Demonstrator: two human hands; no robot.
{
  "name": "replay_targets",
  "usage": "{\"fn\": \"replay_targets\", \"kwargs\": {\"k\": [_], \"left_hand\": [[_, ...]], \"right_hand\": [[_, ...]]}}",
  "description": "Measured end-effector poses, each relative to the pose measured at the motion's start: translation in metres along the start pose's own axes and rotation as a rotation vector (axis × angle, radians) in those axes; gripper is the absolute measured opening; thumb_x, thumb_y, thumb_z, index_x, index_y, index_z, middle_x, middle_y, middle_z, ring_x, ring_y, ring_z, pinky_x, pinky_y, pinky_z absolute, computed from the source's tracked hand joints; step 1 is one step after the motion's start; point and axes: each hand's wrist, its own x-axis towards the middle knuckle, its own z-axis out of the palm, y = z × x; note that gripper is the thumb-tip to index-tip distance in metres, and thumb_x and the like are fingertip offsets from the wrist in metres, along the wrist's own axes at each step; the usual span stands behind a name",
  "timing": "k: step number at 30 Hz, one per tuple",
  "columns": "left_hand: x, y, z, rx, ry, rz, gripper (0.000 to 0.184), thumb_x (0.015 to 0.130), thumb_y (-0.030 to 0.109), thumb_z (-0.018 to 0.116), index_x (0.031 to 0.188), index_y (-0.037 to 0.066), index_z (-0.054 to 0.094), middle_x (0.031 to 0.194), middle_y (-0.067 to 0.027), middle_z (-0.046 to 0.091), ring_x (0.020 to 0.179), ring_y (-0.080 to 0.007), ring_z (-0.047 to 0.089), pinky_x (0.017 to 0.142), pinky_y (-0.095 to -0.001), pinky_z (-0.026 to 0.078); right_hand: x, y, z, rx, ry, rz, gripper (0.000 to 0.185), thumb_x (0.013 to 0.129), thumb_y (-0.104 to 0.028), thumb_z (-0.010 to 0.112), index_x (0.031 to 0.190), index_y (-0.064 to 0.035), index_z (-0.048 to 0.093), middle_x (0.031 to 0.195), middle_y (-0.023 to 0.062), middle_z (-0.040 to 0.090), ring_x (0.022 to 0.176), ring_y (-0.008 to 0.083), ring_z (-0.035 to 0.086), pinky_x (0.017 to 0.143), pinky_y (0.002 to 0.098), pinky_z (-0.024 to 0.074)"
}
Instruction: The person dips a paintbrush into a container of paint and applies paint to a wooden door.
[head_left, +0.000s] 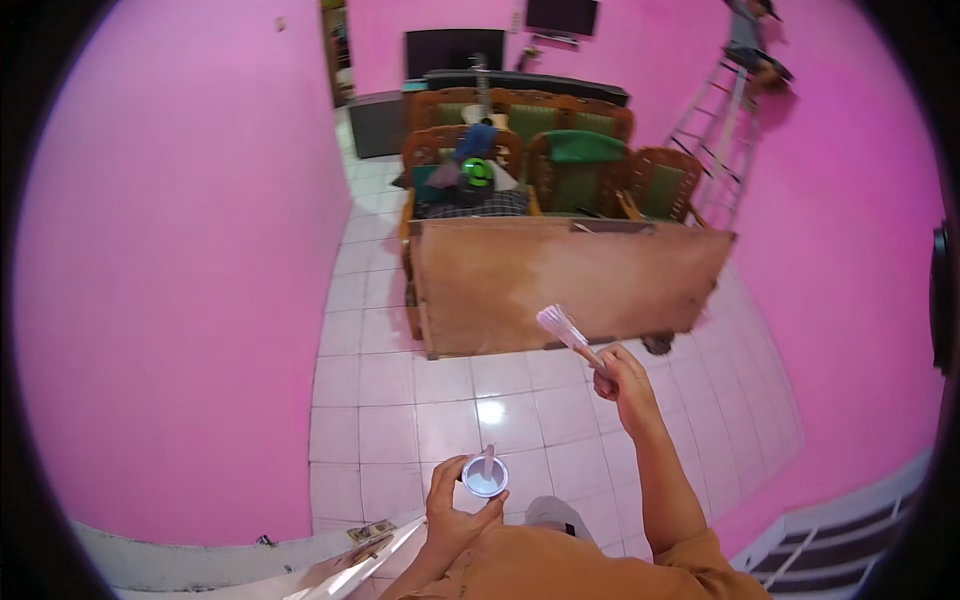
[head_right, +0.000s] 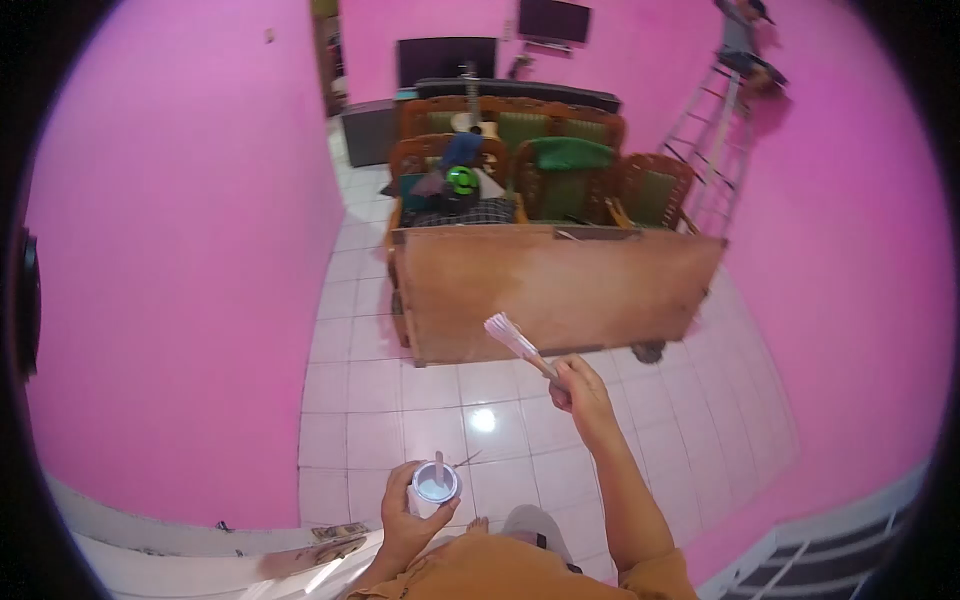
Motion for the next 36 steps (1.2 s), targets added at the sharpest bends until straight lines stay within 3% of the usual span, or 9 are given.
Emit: {"fn": "replay_targets", "kwargs": {"k": [4, 6, 9, 16, 19, 21, 27, 30, 36], "left_hand": [[0.033, -0.015, 0.011, 0.069, 0.191, -0.036, 0.068, 0.071, 0.015, 0.095, 0.130, 0.002, 0.063, 0.126, -0.0162, 0.064, 0.112, -0.0284, 0.065, 0.094, -0.0389, 0.054], [0.052, -0.022, 0.014, 0.125, 0.248, -0.078, 0.065, 0.074, 0.011, 0.092, 0.130, 0.000, 0.060, 0.125, -0.0155, 0.061, 0.116, -0.0281, 0.063, 0.101, -0.0396, 0.051], [0.079, -0.029, 0.019, 0.209, 0.380, -0.080, 0.065, 0.074, 0.011, 0.092, 0.130, 0.000, 0.060, 0.125, -0.0157, 0.062, 0.115, -0.0284, 0.063, 0.101, -0.0396, 0.050], [0.124, -0.043, 0.035, 0.234, 0.800, -0.215, 0.066, 0.076, 0.014, 0.093, 0.132, 0.001, 0.061, 0.128, -0.0152, 0.062, 0.121, -0.0277, 0.061, 0.104, -0.0394, 0.049], [0.131, -0.053, 0.031, 0.264, 0.938, -0.260, 0.067, 0.077, 0.014, 0.092, 0.134, 0.001, 0.060, 0.130, -0.0144, 0.062, 0.122, -0.0267, 0.061, 0.105, -0.0393, 0.048], [0.134, -0.064, 0.024, 0.343, 1.005, -0.234, 0.071, 0.076, 0.013, 0.093, 0.138, 0.001, 0.059, 0.131, -0.0142, 0.061, 0.117, -0.0251, 0.062, 0.098, -0.0359, 0.052], [0.142, -0.104, -0.020, 0.390, 1.279, -0.302, 0.072, 0.077, 0.012, 0.092, 0.139, 0.001, 0.057, 0.132, -0.0148, 0.060, 0.121, -0.0264, 0.061, 0.099, -0.0377, 0.052], [0.144, -0.116, -0.049, 0.463, 1.346, -0.317, 0.076, 0.075, 0.010, 0.093, 0.141, 0.001, 0.055, 0.134, -0.0167, 0.059, 0.123, -0.0297, 0.061, 0.103, -0.0390, 0.052], [0.151, -0.133, -0.111, 0.528, 1.634, -0.369, 0.074, 0.076, 0.009, 0.091, 0.141, 0.002, 0.056, 0.133, -0.0155, 0.057, 0.123, -0.0282, 0.060, 0.102, -0.0382, 0.052]], "right_hand": [[0.074, 0.015, 0.012, -0.025, -0.143, 0.008, 0.024, 0.110, -0.024, 0.050, 0.097, -0.0052, 0.058, 0.073, -0.0016, 0.050, 0.066, 0.0080, 0.044, 0.059, 0.0259, 0.0349], [0.114, 0.023, 0.019, 0.006, -0.206, -0.008, 0.022, 0.111, -0.023, 0.054, 0.101, -0.0045, 0.060, 0.078, 0.0000, 0.055, 0.070, 0.0089, 0.049, 0.064, 0.0252, 0.0406], [0.172, 0.032, 0.027, 0.021, -0.306, -0.027, 0.020, 0.110, -0.022, 0.057, 0.108, -0.0038, 0.063, 0.082, 0.0004, 0.058, 0.073, 0.0092, 0.052, 0.068, 0.0248, 0.0437], [0.287, 0.035, 0.090, -0.039, -0.659, -0.011, 0.016, 0.108, -0.018, 0.062, 0.113, -0.0036, 0.066, 0.087, -0.0001, 0.060, 0.074, 0.0083, 0.054, 0.069, 0.0241, 0.0442], [0.312, 0.044, 0.146, -0.010, -0.797, 0.017, 0.015, 0.108, -0.017, 0.062, 0.112, -0.0036, 0.065, 0.088, 0.0000, 0.060, 0.075, 0.0090, 0.053, 0.069, 0.0241, 0.0446], [0.322, 0.054, 0.188, 0.001, -0.869, 0.049, 0.013, 0.107, -0.015, 0.062, 0.111, -0.0032, 0.065, 0.088, 0.0008, 0.061, 0.074, 0.0099, 0.055, 0.068, 0.0254, 0.0457], [0.332, 0.085, 0.336, 0.028, -1.183, 0.101, 0.017, 0.103, -0.019, 0.070, 0.111, -0.0045, 0.064, 0.088, 0.0046, 0.066, 0.073, 0.0125, 0.060, 0.062, 0.0268, 0.0466], [0.324, 0.092, 0.412, 0.013, -1.325, 0.059, 0.018, 0.103, -0.018, 0.070, 0.111, -0.0037, 0.064, 0.085, 0.0060, 0.066, 0.070, 0.0146, 0.061, 0.064, 0.0278, 0.0470], [0.278, 0.085, 0.580, 0.028, -1.657, 0.107, 0.014, 0.103, -0.015, 0.067, 0.110, -0.0024, 0.064, 0.084, 0.0063, 0.064, 0.073, 0.0167, 0.062, 0.067, 0.0305, 0.0471]]}}
